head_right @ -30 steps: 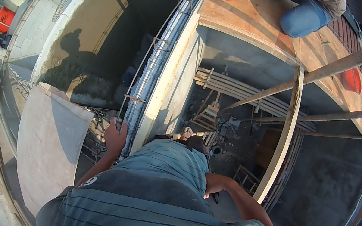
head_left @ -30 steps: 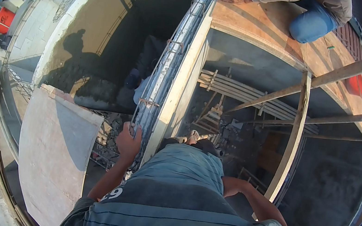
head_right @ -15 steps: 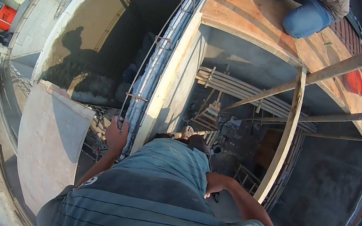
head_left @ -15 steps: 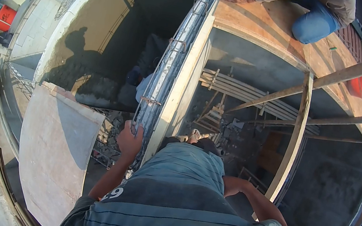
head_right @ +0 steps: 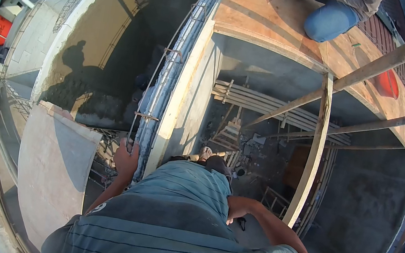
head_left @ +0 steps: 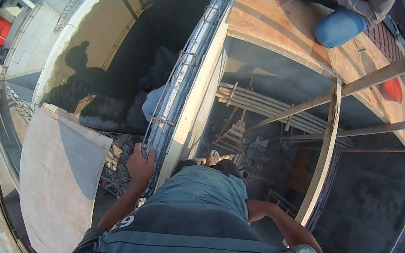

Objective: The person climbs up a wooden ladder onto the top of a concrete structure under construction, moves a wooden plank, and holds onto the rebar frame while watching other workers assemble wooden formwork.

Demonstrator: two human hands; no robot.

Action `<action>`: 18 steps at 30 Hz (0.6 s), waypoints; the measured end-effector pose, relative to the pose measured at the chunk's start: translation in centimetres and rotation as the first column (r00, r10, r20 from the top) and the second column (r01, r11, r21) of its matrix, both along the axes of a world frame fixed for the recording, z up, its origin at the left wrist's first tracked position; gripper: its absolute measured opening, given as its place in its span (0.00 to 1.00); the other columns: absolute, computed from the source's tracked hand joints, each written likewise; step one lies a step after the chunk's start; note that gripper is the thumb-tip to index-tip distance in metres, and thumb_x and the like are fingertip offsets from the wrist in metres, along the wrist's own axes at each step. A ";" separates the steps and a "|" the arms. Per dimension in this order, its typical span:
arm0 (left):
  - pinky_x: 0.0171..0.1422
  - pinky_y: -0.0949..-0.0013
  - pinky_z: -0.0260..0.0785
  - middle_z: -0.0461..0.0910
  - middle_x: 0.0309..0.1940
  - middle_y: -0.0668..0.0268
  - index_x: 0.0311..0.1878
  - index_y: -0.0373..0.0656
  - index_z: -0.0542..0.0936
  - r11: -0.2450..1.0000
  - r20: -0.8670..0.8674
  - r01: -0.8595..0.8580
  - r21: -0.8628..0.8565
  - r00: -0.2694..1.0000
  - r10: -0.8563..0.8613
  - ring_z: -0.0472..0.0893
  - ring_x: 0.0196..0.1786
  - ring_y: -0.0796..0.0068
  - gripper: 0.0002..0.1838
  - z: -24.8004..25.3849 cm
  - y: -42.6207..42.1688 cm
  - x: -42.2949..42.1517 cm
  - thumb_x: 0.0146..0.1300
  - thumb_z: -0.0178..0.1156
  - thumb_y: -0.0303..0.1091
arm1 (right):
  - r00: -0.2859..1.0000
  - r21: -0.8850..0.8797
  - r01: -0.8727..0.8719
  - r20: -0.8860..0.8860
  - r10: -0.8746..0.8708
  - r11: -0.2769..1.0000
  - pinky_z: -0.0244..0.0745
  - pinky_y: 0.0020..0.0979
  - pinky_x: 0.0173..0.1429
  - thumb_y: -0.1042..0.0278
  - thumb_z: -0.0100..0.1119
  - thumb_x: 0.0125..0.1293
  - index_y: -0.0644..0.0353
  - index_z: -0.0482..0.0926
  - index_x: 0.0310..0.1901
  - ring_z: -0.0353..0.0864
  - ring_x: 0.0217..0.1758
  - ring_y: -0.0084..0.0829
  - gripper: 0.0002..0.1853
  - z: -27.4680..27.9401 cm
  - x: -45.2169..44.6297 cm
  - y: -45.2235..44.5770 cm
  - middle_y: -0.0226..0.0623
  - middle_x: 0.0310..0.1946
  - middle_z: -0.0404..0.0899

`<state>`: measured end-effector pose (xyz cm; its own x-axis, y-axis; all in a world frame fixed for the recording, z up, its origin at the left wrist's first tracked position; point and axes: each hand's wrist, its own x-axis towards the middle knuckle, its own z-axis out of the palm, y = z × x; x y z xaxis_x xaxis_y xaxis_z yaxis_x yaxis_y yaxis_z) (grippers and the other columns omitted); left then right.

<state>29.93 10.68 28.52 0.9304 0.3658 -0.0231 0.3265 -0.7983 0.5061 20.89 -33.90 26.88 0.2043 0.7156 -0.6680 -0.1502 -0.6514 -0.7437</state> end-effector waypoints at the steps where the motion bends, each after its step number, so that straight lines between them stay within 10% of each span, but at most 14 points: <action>1: 0.36 0.48 0.72 0.81 0.24 0.61 0.49 0.45 0.80 1.000 -0.001 -0.004 -0.004 1.000 0.004 0.85 0.29 0.50 0.16 -0.1 -0.1 0.1 0.72 0.67 0.48 | 1.000 -0.018 0.004 0.004 -0.004 1.000 0.85 0.38 0.54 0.68 0.82 0.56 0.64 0.91 0.50 0.94 0.46 0.37 0.20 0.6 0.4 0.3 0.44 0.40 0.94; 7: 0.36 0.49 0.71 0.80 0.24 0.61 0.46 0.44 0.78 0.999 0.082 0.032 -0.002 0.996 -0.032 0.83 0.28 0.52 0.15 -1.0 0.1 -0.2 0.73 0.67 0.46 | 0.967 -0.056 -0.113 -0.236 0.097 0.992 0.82 0.44 0.61 0.64 0.81 0.55 0.67 0.80 0.66 0.88 0.60 0.47 0.37 0.6 0.9 0.8 0.54 0.56 0.88; 18: 0.40 0.43 0.73 0.83 0.29 0.55 0.46 0.43 0.78 0.998 0.107 0.046 0.053 0.993 -0.051 0.85 0.33 0.45 0.16 -0.6 0.1 -0.4 0.73 0.65 0.47 | 0.978 0.056 0.022 -0.207 -0.010 0.998 0.93 0.40 0.48 0.70 0.77 0.63 0.73 0.82 0.61 0.95 0.44 0.42 0.26 0.3 0.1 0.6 0.53 0.42 0.92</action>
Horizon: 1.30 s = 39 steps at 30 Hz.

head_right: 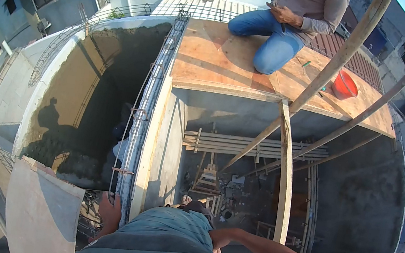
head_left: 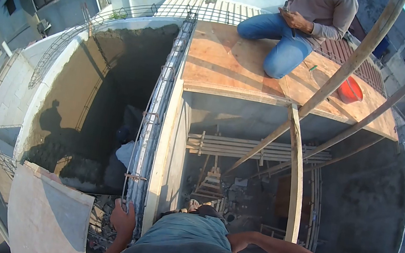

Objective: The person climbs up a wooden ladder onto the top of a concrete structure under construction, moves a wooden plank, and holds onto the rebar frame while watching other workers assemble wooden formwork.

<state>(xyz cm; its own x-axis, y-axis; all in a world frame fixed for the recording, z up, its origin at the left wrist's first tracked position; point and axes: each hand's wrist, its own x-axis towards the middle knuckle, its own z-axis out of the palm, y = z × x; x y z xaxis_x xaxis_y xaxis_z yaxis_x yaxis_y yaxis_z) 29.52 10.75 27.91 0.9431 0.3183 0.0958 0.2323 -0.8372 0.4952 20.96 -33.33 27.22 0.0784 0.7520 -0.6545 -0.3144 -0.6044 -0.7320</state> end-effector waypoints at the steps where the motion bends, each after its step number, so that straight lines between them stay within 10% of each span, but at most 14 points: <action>1: 0.41 0.43 0.73 0.84 0.30 0.54 0.47 0.43 0.78 1.000 -0.015 -0.003 0.017 1.000 0.004 0.85 0.34 0.44 0.16 -0.1 0.1 -0.1 0.73 0.65 0.47 | 1.000 0.001 -0.006 0.005 0.006 1.000 0.93 0.40 0.48 0.70 0.77 0.63 0.73 0.82 0.61 0.95 0.44 0.42 0.26 -0.3 0.1 0.0 0.53 0.42 0.92; 16: 0.44 0.39 0.76 0.85 0.30 0.49 0.48 0.40 0.79 0.998 -0.086 -0.060 -0.001 0.994 0.060 0.87 0.37 0.38 0.20 0.0 0.1 0.3 0.71 0.66 0.49 | 0.989 0.015 -0.016 0.150 0.014 1.000 0.86 0.37 0.52 0.76 0.69 0.53 0.68 0.89 0.37 0.95 0.43 0.35 0.09 -9.4 -3.5 -2.3 0.41 0.35 0.93; 21: 0.43 0.41 0.78 0.87 0.31 0.50 0.49 0.42 0.81 0.997 -0.098 -0.061 -0.043 0.994 0.057 0.88 0.36 0.42 0.21 -0.5 0.7 0.0 0.70 0.66 0.52 | 0.966 0.054 -0.006 0.260 -0.008 0.999 0.75 0.42 0.74 0.56 0.78 0.59 0.65 0.80 0.69 0.83 0.71 0.47 0.37 -3.5 -1.2 -2.0 0.55 0.67 0.83; 24: 0.41 0.45 0.80 0.87 0.30 0.53 0.50 0.41 0.80 0.998 -0.078 -0.059 -0.005 0.995 0.059 0.89 0.35 0.47 0.22 0.9 0.5 0.0 0.70 0.66 0.53 | 0.979 0.058 0.055 0.195 -0.066 0.997 0.67 0.43 0.81 0.47 0.81 0.58 0.63 0.70 0.79 0.72 0.81 0.50 0.51 -9.1 -3.4 -3.4 0.54 0.79 0.71; 39: 0.43 0.46 0.81 0.87 0.32 0.55 0.52 0.42 0.80 0.991 -0.196 -0.084 -0.100 0.979 0.063 0.90 0.36 0.48 0.25 1.4 1.1 -0.3 0.70 0.64 0.57 | 0.992 -0.156 0.048 0.123 -0.029 0.987 0.67 0.43 0.81 0.47 0.82 0.57 0.63 0.71 0.78 0.72 0.80 0.50 0.50 -5.8 -0.9 -6.5 0.53 0.78 0.72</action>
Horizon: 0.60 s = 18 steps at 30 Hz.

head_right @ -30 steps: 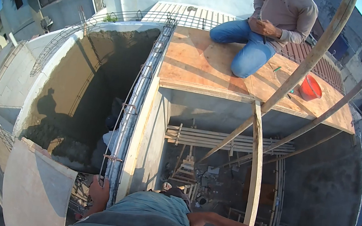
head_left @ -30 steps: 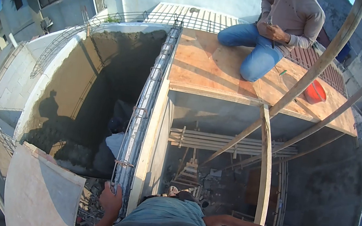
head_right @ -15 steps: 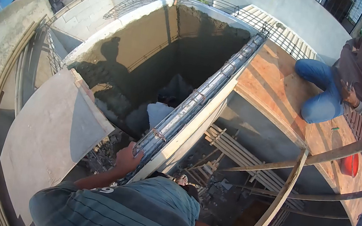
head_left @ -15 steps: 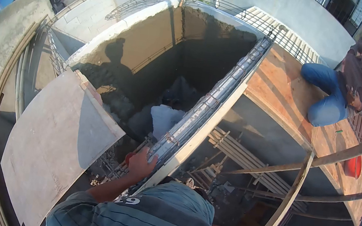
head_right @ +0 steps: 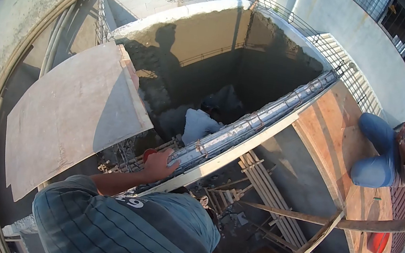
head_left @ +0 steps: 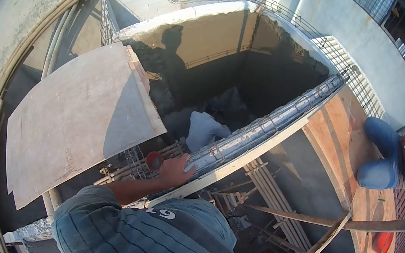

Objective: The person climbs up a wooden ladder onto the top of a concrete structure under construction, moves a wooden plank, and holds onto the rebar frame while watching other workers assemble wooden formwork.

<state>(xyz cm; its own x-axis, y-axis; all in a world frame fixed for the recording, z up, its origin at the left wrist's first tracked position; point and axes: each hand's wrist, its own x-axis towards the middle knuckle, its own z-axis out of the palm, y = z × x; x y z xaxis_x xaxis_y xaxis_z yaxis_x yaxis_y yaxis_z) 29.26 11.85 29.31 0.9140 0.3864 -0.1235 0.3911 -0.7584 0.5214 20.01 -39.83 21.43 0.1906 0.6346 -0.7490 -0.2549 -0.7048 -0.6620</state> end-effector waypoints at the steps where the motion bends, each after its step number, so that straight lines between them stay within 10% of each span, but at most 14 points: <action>1: 0.43 0.46 0.81 0.88 0.32 0.55 0.53 0.42 0.80 1.000 -0.008 -0.003 0.001 1.000 0.003 0.90 0.37 0.48 0.26 0.0 0.0 0.0 0.70 0.64 0.58 | 1.000 -0.002 -0.004 -0.002 0.004 1.000 0.67 0.43 0.81 0.47 0.82 0.57 0.63 0.71 0.78 0.73 0.80 0.50 0.50 0.1 0.0 0.0 0.53 0.78 0.73; 18: 0.46 0.46 0.81 0.89 0.34 0.51 0.58 0.39 0.80 0.998 0.033 0.009 0.061 0.999 -0.011 0.90 0.38 0.47 0.27 -1.2 -0.3 0.3 0.70 0.66 0.54 | 0.999 0.065 -0.048 -0.015 0.049 0.997 0.67 0.42 0.80 0.48 0.82 0.57 0.63 0.73 0.77 0.74 0.79 0.49 0.49 0.2 -0.5 3.0 0.53 0.78 0.74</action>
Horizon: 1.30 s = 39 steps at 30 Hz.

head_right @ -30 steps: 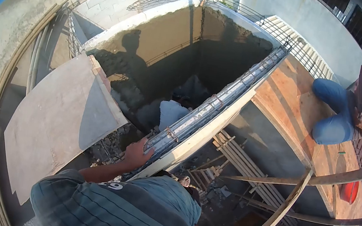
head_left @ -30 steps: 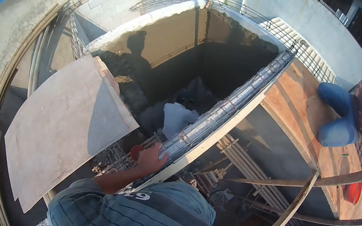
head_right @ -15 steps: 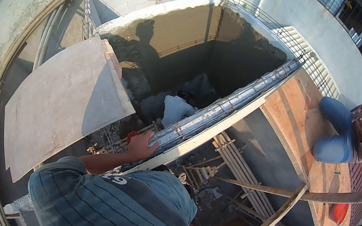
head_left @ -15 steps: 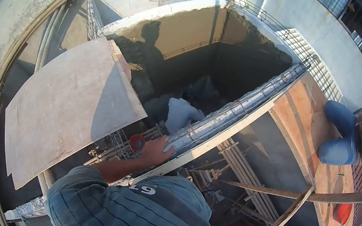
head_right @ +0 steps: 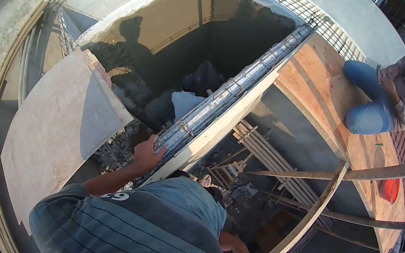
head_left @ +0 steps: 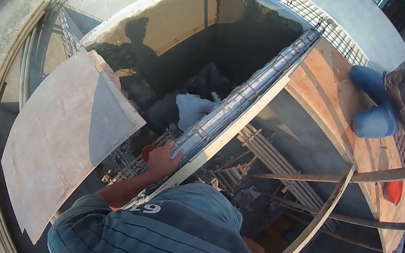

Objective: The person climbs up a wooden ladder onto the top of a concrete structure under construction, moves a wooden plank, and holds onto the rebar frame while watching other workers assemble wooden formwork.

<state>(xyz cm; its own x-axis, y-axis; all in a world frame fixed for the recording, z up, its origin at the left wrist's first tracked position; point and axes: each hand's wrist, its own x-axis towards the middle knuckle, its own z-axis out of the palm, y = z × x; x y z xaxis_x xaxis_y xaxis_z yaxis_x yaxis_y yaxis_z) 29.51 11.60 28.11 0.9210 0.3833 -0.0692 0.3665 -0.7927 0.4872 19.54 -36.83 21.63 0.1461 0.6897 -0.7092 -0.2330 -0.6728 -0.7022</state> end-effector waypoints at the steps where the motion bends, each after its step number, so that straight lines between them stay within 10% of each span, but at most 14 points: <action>1: 0.45 0.45 0.80 0.89 0.34 0.51 0.57 0.39 0.80 1.000 0.003 0.000 0.016 1.000 0.000 0.90 0.38 0.47 0.27 -0.1 0.0 0.0 0.70 0.67 0.54 | 1.000 0.005 -0.006 0.002 0.006 1.000 0.67 0.42 0.80 0.48 0.82 0.57 0.63 0.73 0.77 0.74 0.79 0.49 0.49 0.0 0.0 0.3 0.53 0.77 0.74; 7: 0.44 0.44 0.79 0.88 0.32 0.51 0.54 0.41 0.81 1.000 -0.008 -0.006 -0.004 1.000 0.006 0.89 0.37 0.45 0.25 0.1 -0.2 0.2 0.70 0.67 0.54 | 0.995 -0.117 -0.040 -0.097 0.028 0.992 0.68 0.42 0.80 0.50 0.82 0.57 0.63 0.74 0.75 0.75 0.78 0.49 0.47 8.6 3.5 3.9 0.54 0.76 0.76; 15: 0.41 0.44 0.76 0.85 0.28 0.56 0.53 0.43 0.81 1.000 -0.004 0.001 0.010 1.000 -0.001 0.87 0.34 0.45 0.22 -0.5 -0.3 0.3 0.70 0.67 0.52 | 0.998 -0.072 -0.019 0.065 0.024 0.997 0.78 0.47 0.68 0.69 0.83 0.45 0.64 0.83 0.65 0.84 0.65 0.54 0.39 6.2 2.0 3.2 0.54 0.60 0.86; 39: 0.39 0.47 0.74 0.82 0.25 0.60 0.50 0.45 0.81 1.000 0.041 -0.013 -0.016 0.999 0.014 0.85 0.31 0.49 0.18 -0.3 -0.7 0.4 0.70 0.68 0.49 | 0.998 0.101 0.001 0.060 -0.007 0.995 0.81 0.42 0.57 0.70 0.82 0.52 0.66 0.89 0.54 0.91 0.53 0.43 0.26 3.4 0.7 2.3 0.48 0.45 0.93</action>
